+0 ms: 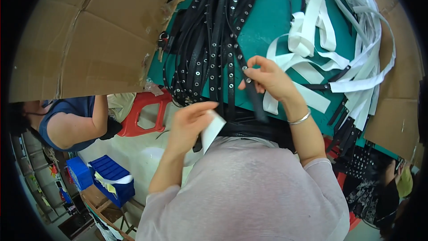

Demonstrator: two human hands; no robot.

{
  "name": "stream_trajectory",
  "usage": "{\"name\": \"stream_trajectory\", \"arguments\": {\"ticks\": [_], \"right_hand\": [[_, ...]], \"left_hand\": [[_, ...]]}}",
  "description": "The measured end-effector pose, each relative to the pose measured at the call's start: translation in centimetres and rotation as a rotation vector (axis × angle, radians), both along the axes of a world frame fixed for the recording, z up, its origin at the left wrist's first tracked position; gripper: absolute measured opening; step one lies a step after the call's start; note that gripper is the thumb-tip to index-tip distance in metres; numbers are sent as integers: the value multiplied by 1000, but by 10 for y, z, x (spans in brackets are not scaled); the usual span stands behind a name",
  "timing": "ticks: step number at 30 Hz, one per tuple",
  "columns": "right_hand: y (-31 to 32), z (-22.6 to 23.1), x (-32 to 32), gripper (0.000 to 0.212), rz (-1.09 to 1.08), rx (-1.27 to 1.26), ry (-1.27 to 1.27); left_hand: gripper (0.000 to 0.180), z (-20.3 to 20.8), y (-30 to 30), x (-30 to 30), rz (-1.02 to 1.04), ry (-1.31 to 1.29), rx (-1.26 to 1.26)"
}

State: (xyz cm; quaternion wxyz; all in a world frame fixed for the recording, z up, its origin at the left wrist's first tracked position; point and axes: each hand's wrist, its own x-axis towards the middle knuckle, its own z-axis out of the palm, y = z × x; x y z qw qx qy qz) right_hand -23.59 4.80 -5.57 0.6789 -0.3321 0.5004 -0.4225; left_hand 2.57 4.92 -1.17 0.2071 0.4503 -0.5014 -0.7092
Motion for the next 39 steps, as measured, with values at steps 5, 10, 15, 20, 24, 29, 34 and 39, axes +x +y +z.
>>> {"name": "stream_trajectory", "arguments": {"ticks": [5,10,15,20,24,29,34,39], "right_hand": [[40,17,-25,42,-100,-16,-423],[60,36,-31,26,-292,-95,-197],[65,27,-36,20,-289,-134,-155],[59,30,-24,18,-477,-240,-177],[58,32,-10,18,-553,-270,-165],[58,31,-3,18,-563,-265,-171],[55,29,0,18,-606,-294,-182],[52,34,7,17,-576,-293,-205]], "left_hand": [[33,-31,2,-48,-64,209,229],[24,-34,0,-62,-172,180,150],[11,-33,-2,-68,-239,45,-32],[15,-27,-5,-78,-178,82,-107],[28,-25,-3,-83,-75,76,-125],[32,-26,-1,-84,-30,78,-186],[42,-26,-1,-86,-12,-31,-291],[41,-17,-1,-89,0,-71,-260]]}}
